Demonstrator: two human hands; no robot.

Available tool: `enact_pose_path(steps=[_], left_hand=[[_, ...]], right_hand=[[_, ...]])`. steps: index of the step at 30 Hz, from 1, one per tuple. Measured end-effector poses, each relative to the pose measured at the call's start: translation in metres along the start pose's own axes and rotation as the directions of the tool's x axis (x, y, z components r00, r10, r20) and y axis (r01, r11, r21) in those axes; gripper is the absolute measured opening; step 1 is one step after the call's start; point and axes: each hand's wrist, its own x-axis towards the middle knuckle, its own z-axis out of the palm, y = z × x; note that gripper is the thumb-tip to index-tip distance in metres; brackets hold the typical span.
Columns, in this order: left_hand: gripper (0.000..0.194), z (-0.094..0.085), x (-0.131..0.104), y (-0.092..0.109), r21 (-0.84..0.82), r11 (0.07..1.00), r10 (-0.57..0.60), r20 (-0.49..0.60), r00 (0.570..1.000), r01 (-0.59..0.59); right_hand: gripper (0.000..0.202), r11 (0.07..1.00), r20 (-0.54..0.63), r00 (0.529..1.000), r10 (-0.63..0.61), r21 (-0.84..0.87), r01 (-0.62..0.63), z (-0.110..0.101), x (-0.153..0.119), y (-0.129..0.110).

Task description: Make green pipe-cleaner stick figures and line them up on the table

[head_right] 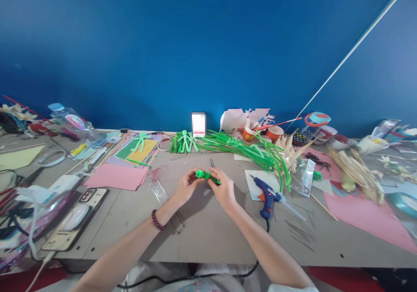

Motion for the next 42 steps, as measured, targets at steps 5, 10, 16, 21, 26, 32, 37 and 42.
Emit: enact_pose_path(steps=[5,10,16,21,26,32,37,42], left_hand=[[0.027,0.000,0.001,0.004,-0.144,0.986,-0.097,-0.052,0.994,0.089],[0.033,-0.003,0.005,0.007,-0.307,0.930,-0.233,-0.058,0.971,0.204],[0.031,0.000,0.003,0.012,-0.408,0.864,-0.331,-0.016,0.944,0.296],[0.022,0.001,0.000,0.010,-0.428,0.838,-0.358,0.035,0.933,0.337],[0.023,0.000,-0.001,0.010,-0.433,0.829,-0.380,0.029,0.924,0.355],[0.019,-0.002,-0.001,0.010,-0.432,0.822,-0.404,0.019,0.915,0.372],[0.016,-0.004,-0.001,0.014,-0.404,0.830,-0.393,0.063,0.917,0.383],[0.020,-0.004,0.000,0.014,-0.431,0.807,-0.422,0.057,0.905,0.404]], right_hand=[[0.023,0.979,0.037,0.997,0.074,0.187,-0.079,0.002,0.002,-0.004],[0.026,0.889,0.127,0.968,0.217,0.383,-0.250,0.006,0.004,-0.006],[0.033,0.864,0.100,0.967,0.235,0.435,-0.255,0.009,0.002,-0.009],[0.024,0.917,0.029,0.987,0.156,0.367,-0.156,0.009,-0.001,-0.009],[0.017,0.985,0.026,0.996,-0.085,0.154,0.080,0.005,-0.003,-0.006],[0.018,0.954,0.045,0.955,-0.293,-0.058,0.296,0.004,-0.002,-0.002],[0.023,0.885,0.070,0.905,-0.419,-0.191,0.424,0.003,-0.003,0.004],[0.025,0.836,0.087,0.870,-0.485,-0.243,0.491,0.004,-0.003,0.006]])
